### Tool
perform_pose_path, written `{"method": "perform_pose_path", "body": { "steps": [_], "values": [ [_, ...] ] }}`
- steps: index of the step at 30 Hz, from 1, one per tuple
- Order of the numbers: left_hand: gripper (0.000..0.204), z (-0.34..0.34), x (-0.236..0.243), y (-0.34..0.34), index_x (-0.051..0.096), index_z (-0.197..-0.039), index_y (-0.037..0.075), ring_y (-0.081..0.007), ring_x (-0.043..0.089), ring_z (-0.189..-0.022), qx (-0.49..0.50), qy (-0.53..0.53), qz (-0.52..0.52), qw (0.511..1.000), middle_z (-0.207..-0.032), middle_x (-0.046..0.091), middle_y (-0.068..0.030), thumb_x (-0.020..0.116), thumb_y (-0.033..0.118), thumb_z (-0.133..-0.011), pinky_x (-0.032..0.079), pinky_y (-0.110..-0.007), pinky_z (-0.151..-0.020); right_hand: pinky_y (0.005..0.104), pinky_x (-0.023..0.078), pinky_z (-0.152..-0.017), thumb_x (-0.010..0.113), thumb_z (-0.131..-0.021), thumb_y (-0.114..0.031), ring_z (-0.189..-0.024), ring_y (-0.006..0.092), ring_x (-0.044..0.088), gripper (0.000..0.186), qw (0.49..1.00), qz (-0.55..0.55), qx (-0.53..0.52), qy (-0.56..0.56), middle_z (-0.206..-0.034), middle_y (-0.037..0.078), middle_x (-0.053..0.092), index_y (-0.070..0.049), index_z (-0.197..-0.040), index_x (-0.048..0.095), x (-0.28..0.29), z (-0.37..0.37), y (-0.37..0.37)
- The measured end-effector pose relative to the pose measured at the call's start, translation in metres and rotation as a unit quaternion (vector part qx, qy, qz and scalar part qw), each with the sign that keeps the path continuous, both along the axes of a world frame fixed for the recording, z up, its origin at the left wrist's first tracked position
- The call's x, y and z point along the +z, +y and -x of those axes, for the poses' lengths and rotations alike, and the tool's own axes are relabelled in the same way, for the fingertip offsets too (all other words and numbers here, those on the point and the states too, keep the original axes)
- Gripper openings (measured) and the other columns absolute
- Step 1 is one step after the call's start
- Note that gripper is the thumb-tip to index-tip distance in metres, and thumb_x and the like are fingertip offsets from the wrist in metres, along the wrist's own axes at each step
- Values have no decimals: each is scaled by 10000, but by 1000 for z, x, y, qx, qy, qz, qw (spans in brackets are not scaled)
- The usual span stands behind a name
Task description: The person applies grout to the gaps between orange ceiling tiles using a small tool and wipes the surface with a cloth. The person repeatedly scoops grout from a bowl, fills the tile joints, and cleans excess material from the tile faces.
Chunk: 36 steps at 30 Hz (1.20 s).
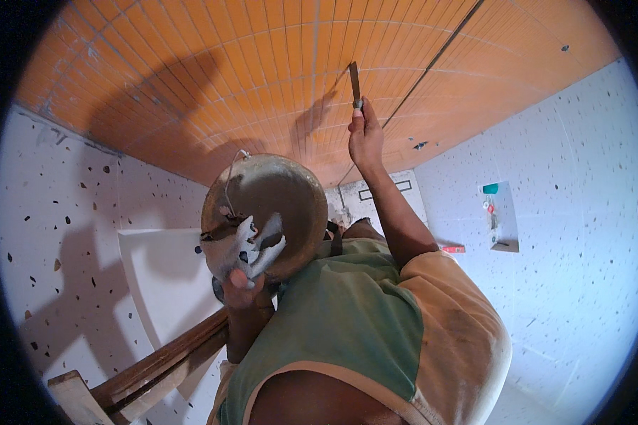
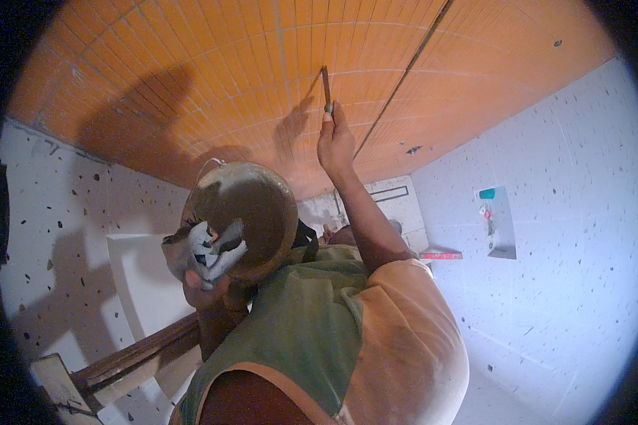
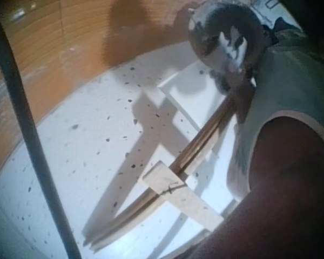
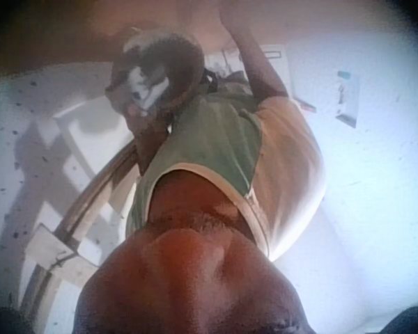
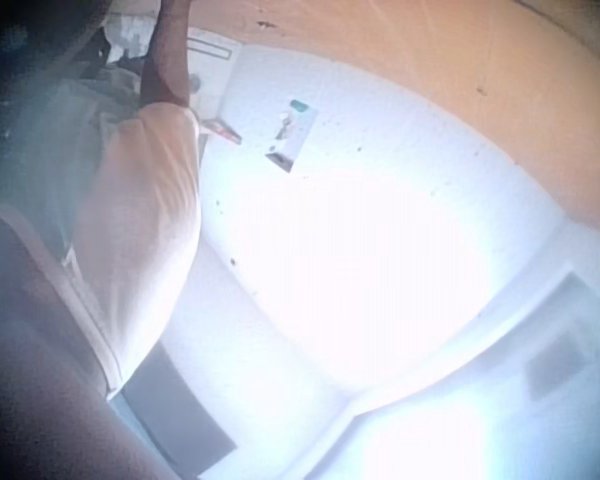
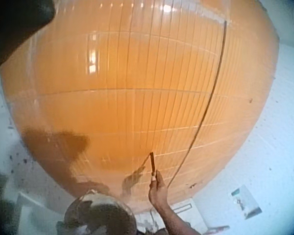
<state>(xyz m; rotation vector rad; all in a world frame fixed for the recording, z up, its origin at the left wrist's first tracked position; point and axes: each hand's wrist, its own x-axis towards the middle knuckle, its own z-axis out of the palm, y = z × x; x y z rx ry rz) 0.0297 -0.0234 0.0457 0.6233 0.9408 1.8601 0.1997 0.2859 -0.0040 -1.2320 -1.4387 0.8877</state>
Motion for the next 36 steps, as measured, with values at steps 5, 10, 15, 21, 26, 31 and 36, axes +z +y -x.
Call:
{"method": "perform_pose_path", "body": {
  "steps": [5, 10, 15, 21, 26, 31, 36],
  "values": [
    [814, 0, -30, -9, 406, -1391, 19, -199, 594, -1042, 25, 10, -6, 1000, -1257, 561, -123, 716, 484, -799, 504, -291, -713, 333, 502, -723, 486, -1028, -257, -838, 233, 649, 482, 996, -56, -2, -66, -935, 156, 658, 41, -1405, 447, -10, -1, 4],
    [804, 3, -22, -3, 386, -1395, 3, -202, 576, -1057, -8, -42, -15, 999, -1250, 555, -127, 709, 448, -808, 480, -305, -763, 376, 509, -856, 488, -1026, -298, -1017, 328, 672, 488, 976, 53, 12, -213, -1084, 261, 669, 30, -1387, 473, -7, -38, -10],
    [795, 6, -27, -5, 367, -1400, -13, -204, 558, -1071, -35, -101, -10, 994, -1243, 548, -130, 701, 411, -816, 456, -318, -812, 363, 511, -848, 468, -1033, -330, -1008, 308, 680, 504, 987, -26, -4, -159, -1089, 260, 665, 13, -1403, 458, -10, -49, -39],
    [736, -1, 7, 8, 416, -1374, 0, -161, 602, -940, -46, -57, -46, 996, -1164, 591, -91, 718, 343, -798, 497, -258, -666, 438, 520, -862, 462, -1019, -269, -1056, 412, 640, 456, 985, -13, 8, -173, -1173, 272, 635, -15, -1398, 466, 18, -18, -10],
    [749, 3, -8, 1, 383, -1390, -14, -226, 575, -1078, -28, -38, -22, 999, -1273, 532, -126, 715, 313, -803, 483, -333, -879, 431, 529, -845, 464, -1014, -247, -1023, 417, 650, 448, 985, -30, -10, -170, -1136, 255, 659, -9, -1394, 468, 7, -12, 6],
    [851, 13, -66, -29, 288, -1436, -59, -318, 480, -1277, -5, 59, 36, 998, -1417, 423, -186, 709, 368, -831, 383, -483, -1089, 452, 529, -815, 456, -1016, -277, -984, 414, 659, 454, 984, -75, 0, -163, -1083, 260, 662, -20, -1389, 478, -2, -8, 8],
    [890, 7, -29, 4, 271, -1446, -67, -330, 469, -1285, -53, -17, -36, 998, -1428, 406, -187, 708, 411, -836, 372, -499, -1099, 485, 531, -818, 451, -1012, -253, -983, 447, 645, 415, 922, 26, 101, -373, -1101, 278, 653, -33, -1363, 482, -62, -63, 5]
  ]
}}
